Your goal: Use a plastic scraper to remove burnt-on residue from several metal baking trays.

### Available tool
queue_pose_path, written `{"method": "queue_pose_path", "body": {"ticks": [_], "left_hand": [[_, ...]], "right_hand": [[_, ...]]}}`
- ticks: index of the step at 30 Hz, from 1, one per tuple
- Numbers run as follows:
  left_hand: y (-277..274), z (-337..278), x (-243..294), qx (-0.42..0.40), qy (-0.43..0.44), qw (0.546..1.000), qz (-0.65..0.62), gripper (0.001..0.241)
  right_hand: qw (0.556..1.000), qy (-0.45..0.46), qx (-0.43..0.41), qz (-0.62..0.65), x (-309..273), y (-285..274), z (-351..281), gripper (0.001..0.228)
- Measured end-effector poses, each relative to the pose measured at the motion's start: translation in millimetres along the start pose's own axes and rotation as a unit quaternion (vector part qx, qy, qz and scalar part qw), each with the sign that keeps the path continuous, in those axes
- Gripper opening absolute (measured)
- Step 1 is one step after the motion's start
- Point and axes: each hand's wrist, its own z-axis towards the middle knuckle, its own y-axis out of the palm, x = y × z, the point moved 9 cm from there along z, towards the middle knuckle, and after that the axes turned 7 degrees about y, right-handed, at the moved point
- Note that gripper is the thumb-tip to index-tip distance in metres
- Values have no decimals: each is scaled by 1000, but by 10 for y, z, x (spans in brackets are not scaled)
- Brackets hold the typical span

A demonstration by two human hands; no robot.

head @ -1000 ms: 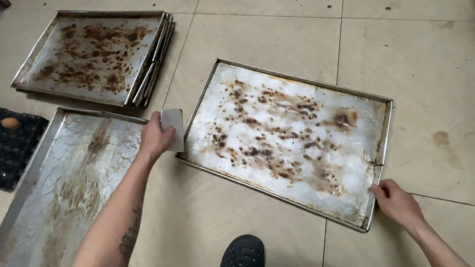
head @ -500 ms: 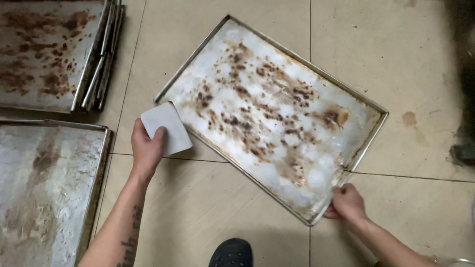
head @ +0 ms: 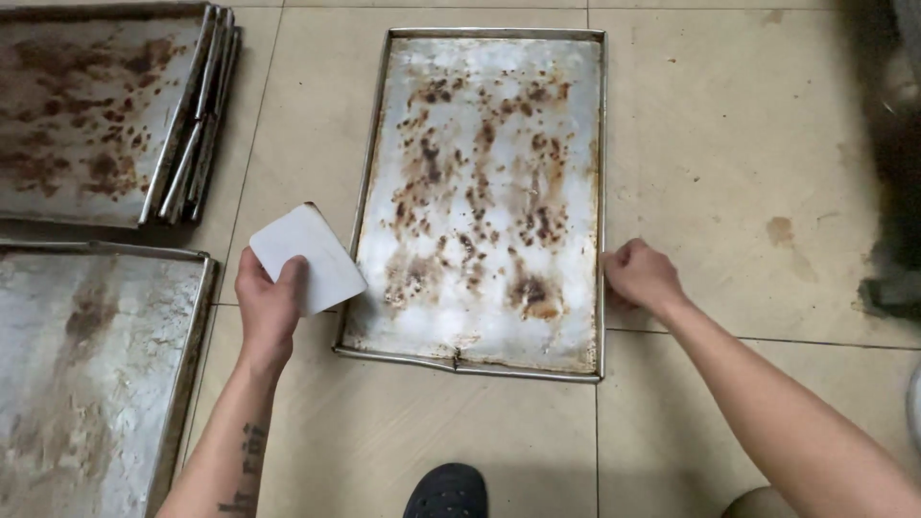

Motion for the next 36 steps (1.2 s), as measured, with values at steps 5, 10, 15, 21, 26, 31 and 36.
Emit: {"method": "queue_pose_path", "body": {"ticks": [5,10,15,21,26,31,36], "left_hand": [[-519,-146,-23,35,-24,998,37,34],[-1054,-254,-376,89,-41,995,19,36],[-1218,-410,-620,129,-56,990,17,38],[-1160,-383,-942,98,-114,988,37,59],[-1232,-170,-1008,64,-45,993,84,48],[-1252,99,-1158,11,-8,974,227,52],[-1126,160,-1265,-77,-72,908,405,45]], "right_hand": [[994,68,-48,-72,-171,156,-74,70],[958,108,-152,220,-617,1105,-811,53],[844,143,-431,285,-1138,1720,-2017,59],[915,0,-396,72,-897,978,-1737,32],[986,-27,102,-130,-22,-519,-522,90],[996,27,-63,-59,450,-148,-415,87],[987,68,-127,-63,988,411,-698,95]]}}
